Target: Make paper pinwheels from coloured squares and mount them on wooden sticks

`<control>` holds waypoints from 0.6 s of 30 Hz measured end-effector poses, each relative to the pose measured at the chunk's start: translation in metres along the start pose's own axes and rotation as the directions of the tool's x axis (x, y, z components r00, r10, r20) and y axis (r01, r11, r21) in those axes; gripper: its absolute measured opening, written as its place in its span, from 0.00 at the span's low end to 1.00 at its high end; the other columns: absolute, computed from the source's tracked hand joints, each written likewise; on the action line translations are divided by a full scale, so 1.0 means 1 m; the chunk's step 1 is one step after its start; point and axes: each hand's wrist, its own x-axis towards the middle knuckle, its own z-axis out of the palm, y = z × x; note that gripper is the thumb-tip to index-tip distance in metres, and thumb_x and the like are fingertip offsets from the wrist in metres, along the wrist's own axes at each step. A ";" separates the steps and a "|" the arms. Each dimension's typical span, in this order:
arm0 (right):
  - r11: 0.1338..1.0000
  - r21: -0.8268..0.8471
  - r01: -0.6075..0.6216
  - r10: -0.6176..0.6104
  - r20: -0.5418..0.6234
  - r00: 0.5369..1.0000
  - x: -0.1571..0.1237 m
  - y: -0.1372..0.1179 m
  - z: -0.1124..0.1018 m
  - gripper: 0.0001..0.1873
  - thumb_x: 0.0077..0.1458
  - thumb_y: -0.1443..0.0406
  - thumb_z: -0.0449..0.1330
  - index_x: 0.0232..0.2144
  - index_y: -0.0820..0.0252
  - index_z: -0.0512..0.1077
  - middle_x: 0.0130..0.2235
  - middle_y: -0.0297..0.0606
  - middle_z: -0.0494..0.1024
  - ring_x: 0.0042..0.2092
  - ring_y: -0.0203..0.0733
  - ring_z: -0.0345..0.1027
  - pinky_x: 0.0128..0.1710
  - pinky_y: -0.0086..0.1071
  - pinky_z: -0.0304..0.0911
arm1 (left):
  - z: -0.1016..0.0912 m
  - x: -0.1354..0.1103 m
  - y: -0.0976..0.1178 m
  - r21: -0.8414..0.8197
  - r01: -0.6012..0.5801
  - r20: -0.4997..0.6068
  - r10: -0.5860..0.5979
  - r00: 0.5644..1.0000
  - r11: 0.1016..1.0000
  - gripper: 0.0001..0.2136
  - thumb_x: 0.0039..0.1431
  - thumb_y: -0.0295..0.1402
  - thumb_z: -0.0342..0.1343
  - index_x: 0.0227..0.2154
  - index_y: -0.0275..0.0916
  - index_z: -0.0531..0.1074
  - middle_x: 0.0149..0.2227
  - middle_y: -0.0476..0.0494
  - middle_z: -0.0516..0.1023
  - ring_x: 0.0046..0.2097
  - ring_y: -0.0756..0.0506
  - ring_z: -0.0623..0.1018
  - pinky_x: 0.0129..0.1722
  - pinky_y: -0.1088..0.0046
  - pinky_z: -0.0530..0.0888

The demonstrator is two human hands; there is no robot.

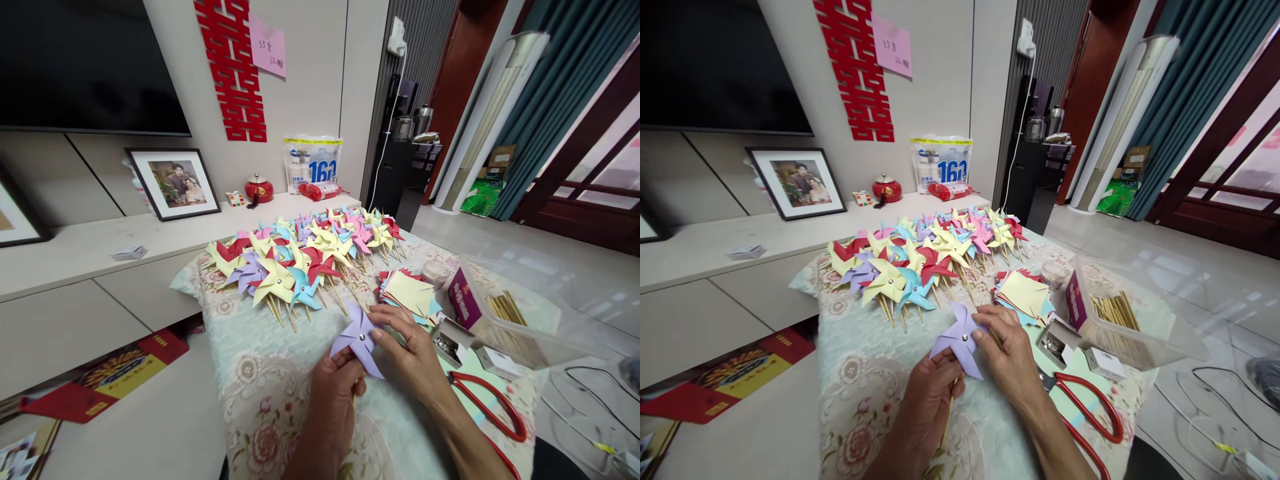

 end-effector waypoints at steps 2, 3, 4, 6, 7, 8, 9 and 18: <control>1.000 -0.006 0.012 -0.012 0.002 1.000 0.000 0.000 0.000 0.10 0.58 0.61 0.63 0.40 0.54 0.81 0.49 0.45 0.80 0.54 0.54 0.69 0.56 0.51 0.60 | 0.000 0.001 -0.002 -0.012 -0.004 -0.022 0.004 1.000 1.000 0.10 0.35 0.25 0.62 0.26 0.35 0.76 0.23 0.52 0.71 0.24 0.54 0.60 0.22 0.76 0.54; 1.000 -0.005 0.017 -0.017 -0.004 1.000 0.000 0.001 0.000 0.09 0.58 0.61 0.63 0.40 0.54 0.81 0.48 0.45 0.80 0.54 0.54 0.69 0.56 0.51 0.61 | 0.000 0.002 -0.003 -0.015 -0.007 -0.027 0.006 1.000 1.000 0.10 0.35 0.24 0.62 0.26 0.35 0.75 0.23 0.52 0.71 0.24 0.54 0.60 0.22 0.77 0.54; 1.000 -0.003 0.022 -0.022 -0.012 1.000 0.000 0.001 0.001 0.09 0.57 0.62 0.64 0.40 0.54 0.81 0.48 0.45 0.80 0.53 0.53 0.69 0.56 0.50 0.61 | 0.000 0.002 -0.004 -0.014 -0.011 -0.029 0.010 1.000 1.000 0.10 0.35 0.24 0.62 0.26 0.35 0.75 0.23 0.52 0.71 0.24 0.54 0.60 0.22 0.77 0.54; 1.000 0.004 0.030 -0.030 -0.022 0.999 0.001 0.002 0.001 0.08 0.56 0.62 0.64 0.39 0.54 0.81 0.47 0.44 0.80 0.53 0.53 0.70 0.55 0.49 0.62 | 0.000 0.003 -0.005 -0.011 -0.020 -0.026 0.020 0.999 1.000 0.08 0.35 0.24 0.61 0.24 0.35 0.74 0.22 0.52 0.71 0.23 0.54 0.59 0.21 0.77 0.54; 0.999 0.005 0.034 -0.034 -0.022 0.999 0.001 0.002 0.001 0.08 0.56 0.62 0.64 0.39 0.54 0.81 0.46 0.43 0.81 0.52 0.52 0.70 0.55 0.48 0.62 | -0.001 0.003 -0.005 -0.011 -0.021 -0.025 0.021 0.999 1.000 0.07 0.35 0.24 0.61 0.23 0.35 0.74 0.22 0.52 0.71 0.23 0.54 0.59 0.21 0.77 0.54; 0.999 0.004 0.038 -0.038 -0.020 0.999 0.001 0.003 0.001 0.08 0.56 0.63 0.64 0.39 0.54 0.81 0.46 0.43 0.81 0.52 0.52 0.71 0.54 0.47 0.62 | -0.001 0.003 -0.006 -0.011 -0.020 -0.026 0.020 0.999 1.000 0.07 0.35 0.24 0.61 0.23 0.34 0.74 0.22 0.52 0.71 0.23 0.54 0.60 0.21 0.77 0.54; 0.999 0.003 0.040 -0.040 -0.019 0.999 0.001 0.003 0.001 0.08 0.56 0.63 0.64 0.39 0.54 0.80 0.46 0.42 0.81 0.52 0.51 0.71 0.54 0.46 0.63 | -0.001 0.003 -0.006 -0.012 -0.021 -0.024 0.021 1.000 1.000 0.07 0.35 0.24 0.62 0.23 0.34 0.74 0.22 0.51 0.71 0.23 0.54 0.60 0.21 0.77 0.55; 1.000 -0.023 -0.004 0.004 0.028 1.000 0.000 -0.001 0.000 0.05 0.57 0.64 0.63 0.36 0.55 0.79 0.41 0.39 0.82 0.45 0.49 0.75 0.49 0.42 0.66 | -0.003 0.006 -0.009 -0.020 -0.046 -0.027 0.046 0.999 0.999 0.07 0.35 0.23 0.61 0.23 0.35 0.73 0.22 0.52 0.70 0.23 0.55 0.60 0.21 0.78 0.56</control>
